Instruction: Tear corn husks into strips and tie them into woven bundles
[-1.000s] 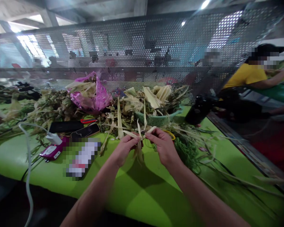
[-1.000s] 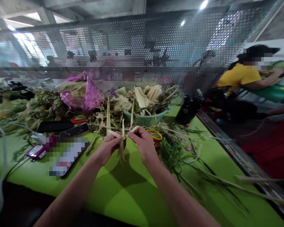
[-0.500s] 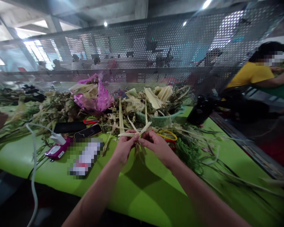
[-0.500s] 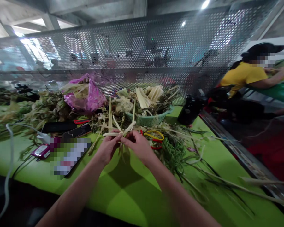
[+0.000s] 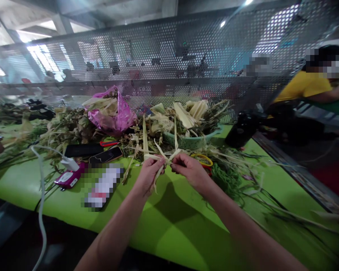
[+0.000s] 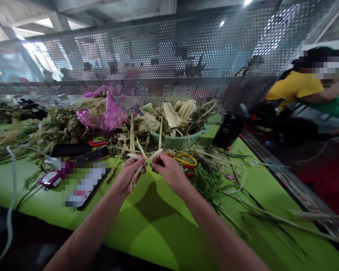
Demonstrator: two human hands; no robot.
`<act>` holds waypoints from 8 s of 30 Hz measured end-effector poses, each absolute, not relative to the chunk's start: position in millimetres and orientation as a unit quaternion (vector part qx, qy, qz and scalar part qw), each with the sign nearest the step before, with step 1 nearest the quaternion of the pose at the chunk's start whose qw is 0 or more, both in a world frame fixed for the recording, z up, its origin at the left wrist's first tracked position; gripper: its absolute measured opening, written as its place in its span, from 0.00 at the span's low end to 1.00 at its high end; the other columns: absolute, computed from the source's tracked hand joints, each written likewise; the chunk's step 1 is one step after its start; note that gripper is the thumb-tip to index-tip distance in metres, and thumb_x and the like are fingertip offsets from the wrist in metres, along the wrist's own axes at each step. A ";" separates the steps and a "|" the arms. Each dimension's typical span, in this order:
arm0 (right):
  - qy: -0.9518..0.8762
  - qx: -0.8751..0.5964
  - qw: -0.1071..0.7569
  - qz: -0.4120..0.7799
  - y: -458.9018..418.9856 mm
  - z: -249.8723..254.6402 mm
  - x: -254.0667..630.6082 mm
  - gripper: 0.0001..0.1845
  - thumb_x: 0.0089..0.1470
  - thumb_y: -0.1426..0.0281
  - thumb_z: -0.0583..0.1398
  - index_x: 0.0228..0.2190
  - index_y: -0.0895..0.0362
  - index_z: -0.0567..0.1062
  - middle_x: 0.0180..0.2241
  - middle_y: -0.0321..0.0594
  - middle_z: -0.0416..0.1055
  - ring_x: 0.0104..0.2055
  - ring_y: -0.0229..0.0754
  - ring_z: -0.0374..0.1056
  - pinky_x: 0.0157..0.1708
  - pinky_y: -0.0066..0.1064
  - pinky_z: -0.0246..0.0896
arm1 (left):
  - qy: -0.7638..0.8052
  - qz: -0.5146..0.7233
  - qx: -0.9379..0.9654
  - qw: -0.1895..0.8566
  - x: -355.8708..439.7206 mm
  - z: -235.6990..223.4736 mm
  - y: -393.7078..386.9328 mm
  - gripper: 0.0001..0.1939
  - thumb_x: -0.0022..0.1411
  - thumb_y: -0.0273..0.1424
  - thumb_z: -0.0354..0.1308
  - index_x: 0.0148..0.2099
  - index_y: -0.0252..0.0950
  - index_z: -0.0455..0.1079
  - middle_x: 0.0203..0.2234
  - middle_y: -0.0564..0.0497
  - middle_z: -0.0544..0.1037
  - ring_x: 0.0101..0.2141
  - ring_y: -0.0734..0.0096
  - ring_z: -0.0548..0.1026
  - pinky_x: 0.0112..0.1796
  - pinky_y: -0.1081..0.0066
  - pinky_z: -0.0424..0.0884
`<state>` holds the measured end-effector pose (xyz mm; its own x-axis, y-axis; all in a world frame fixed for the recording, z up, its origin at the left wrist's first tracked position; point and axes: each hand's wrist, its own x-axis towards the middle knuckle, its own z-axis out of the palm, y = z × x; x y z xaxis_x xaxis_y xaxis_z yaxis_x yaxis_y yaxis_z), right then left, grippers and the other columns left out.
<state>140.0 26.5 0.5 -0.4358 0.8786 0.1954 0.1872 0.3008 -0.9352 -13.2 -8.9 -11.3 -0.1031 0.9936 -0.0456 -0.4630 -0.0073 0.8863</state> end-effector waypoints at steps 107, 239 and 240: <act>-0.691 -0.364 0.367 0.506 27.5 16.2 151.4 0.11 0.45 0.62 0.65 0.31 0.55 0.79 0.28 0.38 0.74 0.33 0.43 0.68 0.36 0.35 0.64 | 0.373 0.499 0.566 0.539 -27.5 -2.0 -8.1 0.16 0.58 0.36 0.59 0.47 0.36 0.72 0.45 0.45 0.76 0.48 0.62 0.71 0.51 0.63 0.63; -0.745 -0.420 0.407 0.321 25.0 -0.4 142.1 0.12 0.53 0.62 0.59 0.36 0.55 0.76 0.34 0.41 0.74 0.37 0.45 0.68 0.36 0.35 0.61 | 0.412 0.589 0.424 0.551 -11.9 -18.6 -3.2 0.11 0.51 0.35 0.64 0.32 0.32 0.73 0.22 0.52 0.73 0.21 0.78 0.69 0.26 0.74 0.68; -0.748 -0.407 0.414 0.320 25.1 -1.8 141.5 0.10 0.53 0.62 0.60 0.34 0.55 0.76 0.33 0.41 0.74 0.37 0.46 0.68 0.37 0.36 0.61 | 0.411 0.581 0.436 0.551 -10.8 -20.2 -3.5 0.10 0.51 0.35 0.63 0.32 0.32 0.73 0.21 0.53 0.73 0.20 0.78 0.68 0.25 0.74 0.68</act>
